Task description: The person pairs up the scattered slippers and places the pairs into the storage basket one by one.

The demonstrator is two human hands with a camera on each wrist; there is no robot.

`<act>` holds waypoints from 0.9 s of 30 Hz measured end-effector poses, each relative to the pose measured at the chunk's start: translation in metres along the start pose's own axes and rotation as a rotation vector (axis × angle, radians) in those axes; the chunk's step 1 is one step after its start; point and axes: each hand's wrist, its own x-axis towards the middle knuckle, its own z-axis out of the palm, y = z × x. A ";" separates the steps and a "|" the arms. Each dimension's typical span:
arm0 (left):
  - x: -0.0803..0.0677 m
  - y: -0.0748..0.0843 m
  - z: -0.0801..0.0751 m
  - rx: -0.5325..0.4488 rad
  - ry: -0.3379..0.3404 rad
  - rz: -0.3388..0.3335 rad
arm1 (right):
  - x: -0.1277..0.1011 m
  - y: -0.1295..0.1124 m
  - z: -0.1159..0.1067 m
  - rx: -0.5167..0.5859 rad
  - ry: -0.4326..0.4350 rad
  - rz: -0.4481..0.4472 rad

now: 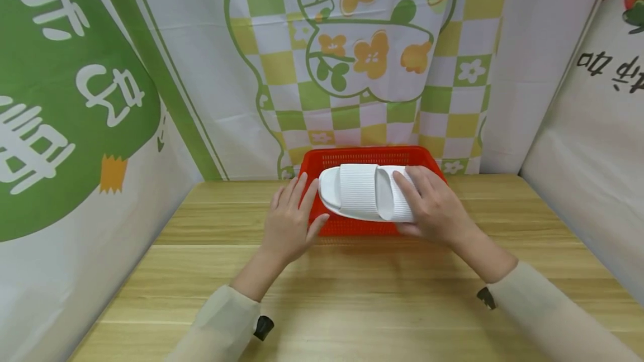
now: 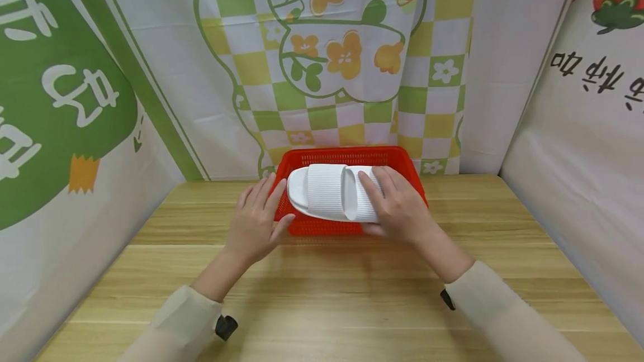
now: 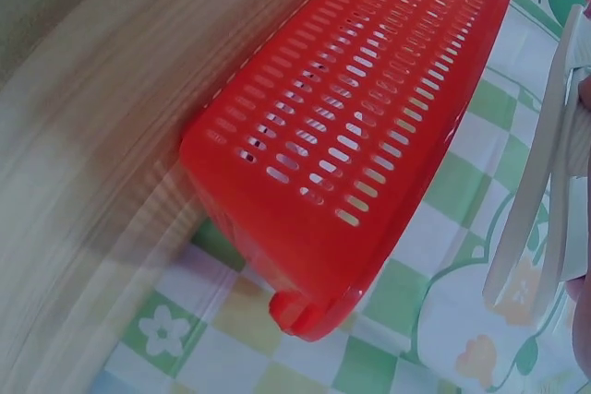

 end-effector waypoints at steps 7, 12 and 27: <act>-0.003 -0.011 0.005 0.012 -0.039 -0.015 | 0.002 0.010 -0.004 0.004 -0.014 0.034; -0.007 -0.017 0.009 0.040 -0.102 -0.017 | 0.004 0.016 -0.005 0.004 -0.021 0.047; -0.015 -0.035 0.027 0.044 -0.384 -0.157 | 0.008 0.035 0.004 0.009 -0.044 0.062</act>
